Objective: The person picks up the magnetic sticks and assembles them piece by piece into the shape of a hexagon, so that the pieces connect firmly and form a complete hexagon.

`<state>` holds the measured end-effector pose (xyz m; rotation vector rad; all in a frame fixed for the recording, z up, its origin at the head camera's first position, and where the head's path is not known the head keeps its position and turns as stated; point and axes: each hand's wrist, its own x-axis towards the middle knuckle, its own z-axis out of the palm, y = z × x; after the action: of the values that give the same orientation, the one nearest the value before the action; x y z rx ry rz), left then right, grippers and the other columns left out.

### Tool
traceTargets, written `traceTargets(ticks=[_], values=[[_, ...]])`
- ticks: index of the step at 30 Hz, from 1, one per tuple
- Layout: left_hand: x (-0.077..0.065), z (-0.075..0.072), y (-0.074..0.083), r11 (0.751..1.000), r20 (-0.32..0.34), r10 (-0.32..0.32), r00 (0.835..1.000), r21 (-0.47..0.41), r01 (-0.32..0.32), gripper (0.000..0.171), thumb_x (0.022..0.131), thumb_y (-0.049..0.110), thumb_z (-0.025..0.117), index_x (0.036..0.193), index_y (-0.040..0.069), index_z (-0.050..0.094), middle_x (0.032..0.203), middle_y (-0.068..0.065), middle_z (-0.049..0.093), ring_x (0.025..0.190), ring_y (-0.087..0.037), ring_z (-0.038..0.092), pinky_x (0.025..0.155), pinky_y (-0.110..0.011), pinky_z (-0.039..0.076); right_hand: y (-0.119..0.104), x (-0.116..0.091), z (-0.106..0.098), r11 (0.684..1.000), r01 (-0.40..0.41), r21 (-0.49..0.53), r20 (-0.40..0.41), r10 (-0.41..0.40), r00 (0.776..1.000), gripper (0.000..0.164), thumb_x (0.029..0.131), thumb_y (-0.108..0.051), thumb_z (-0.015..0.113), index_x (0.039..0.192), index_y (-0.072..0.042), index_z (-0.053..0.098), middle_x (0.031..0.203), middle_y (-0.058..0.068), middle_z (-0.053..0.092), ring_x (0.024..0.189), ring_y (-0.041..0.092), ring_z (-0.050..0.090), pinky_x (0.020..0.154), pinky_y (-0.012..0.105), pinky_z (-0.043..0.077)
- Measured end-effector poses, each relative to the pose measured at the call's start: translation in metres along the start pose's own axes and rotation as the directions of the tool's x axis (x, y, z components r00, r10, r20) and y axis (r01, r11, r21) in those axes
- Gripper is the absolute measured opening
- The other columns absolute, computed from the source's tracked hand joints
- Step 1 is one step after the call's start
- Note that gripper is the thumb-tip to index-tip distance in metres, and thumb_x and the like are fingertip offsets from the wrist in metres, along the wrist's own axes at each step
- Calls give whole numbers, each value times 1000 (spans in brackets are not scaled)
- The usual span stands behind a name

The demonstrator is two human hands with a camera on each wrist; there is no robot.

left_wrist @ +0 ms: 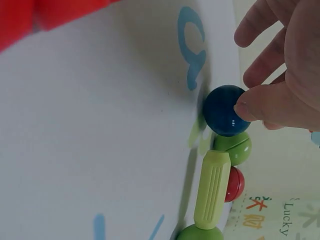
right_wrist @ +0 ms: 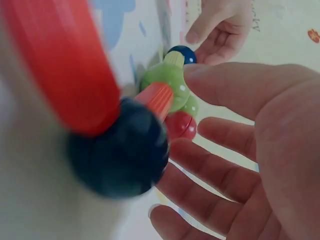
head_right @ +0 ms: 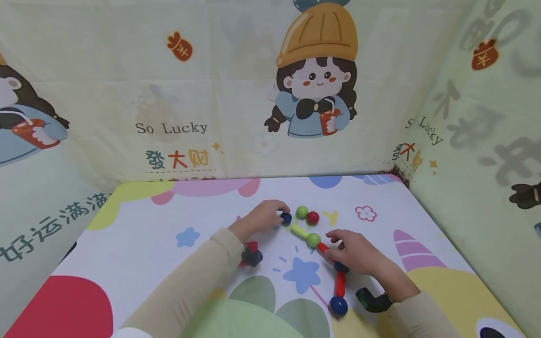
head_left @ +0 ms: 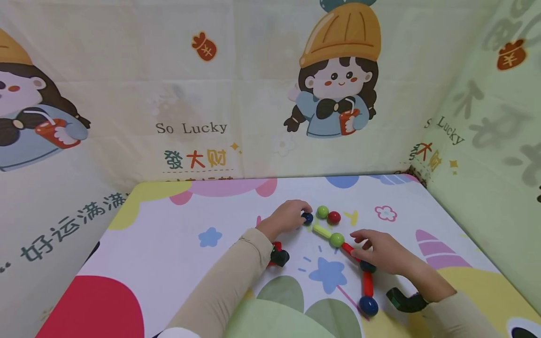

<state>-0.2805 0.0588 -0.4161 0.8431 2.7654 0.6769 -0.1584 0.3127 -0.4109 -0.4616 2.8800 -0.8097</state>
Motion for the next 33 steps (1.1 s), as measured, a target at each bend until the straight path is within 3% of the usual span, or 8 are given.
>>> traceTargets(ticks=[7, 12, 16, 20, 28, 33], values=[[-3, 6, -1, 1000, 18, 5, 1000, 16, -5, 31, 95, 10, 67, 125, 14, 68, 118, -2, 60, 110, -16, 57, 100, -27, 44, -8, 20, 6, 999, -1, -34, 11, 1, 1000, 46, 88, -23, 75, 127, 0, 63, 112, 11, 65, 92, 23, 61, 75, 35, 54], [-7, 8, 0, 1000, 27, -13, 1000, 19, 13, 35, 95, 18, 70, 130, 14, 67, 131, -5, 55, 121, -18, 53, 102, -28, 44, -11, 29, 11, 997, 36, -61, 22, -35, 999, 44, 89, -18, 75, 128, -2, 64, 111, 8, 65, 88, 20, 57, 77, 36, 52], [-9, 10, 1, 999, 35, -34, 999, -37, 35, 34, 96, 18, 69, 129, 13, 65, 134, -5, 57, 123, -20, 52, 104, -32, 44, -13, 32, 14, 999, 12, -48, 18, -11, 1000, 37, 89, -13, 73, 125, -5, 67, 108, 7, 67, 83, 17, 57, 72, 31, 51], [-9, 12, 0, 995, 41, -38, 998, -86, 41, 34, 97, 15, 68, 130, 13, 62, 125, -4, 63, 115, -19, 56, 102, -33, 45, -14, 33, 18, 999, -3, -50, -9, 3, 1000, 33, 89, -11, 72, 121, -5, 69, 104, 7, 67, 79, 16, 58, 70, 31, 51], [-13, 11, 1, 1000, 66, 22, 998, -4, -22, 42, 98, 14, 66, 139, 16, 60, 137, -5, 57, 128, -20, 51, 106, -33, 42, -16, 33, 19, 998, 5, -61, -35, -7, 999, 32, 90, -10, 71, 121, -4, 68, 105, 8, 69, 82, 18, 61, 76, 37, 55], [-15, 11, 3, 1000, 93, 24, 995, 7, -24, 39, 95, 15, 70, 134, 15, 64, 132, -5, 59, 122, -19, 53, 103, -30, 44, -15, 31, 18, 997, 16, -70, -49, -19, 999, 31, 90, -10, 72, 120, -3, 68, 104, 10, 70, 82, 20, 62, 78, 41, 55]])
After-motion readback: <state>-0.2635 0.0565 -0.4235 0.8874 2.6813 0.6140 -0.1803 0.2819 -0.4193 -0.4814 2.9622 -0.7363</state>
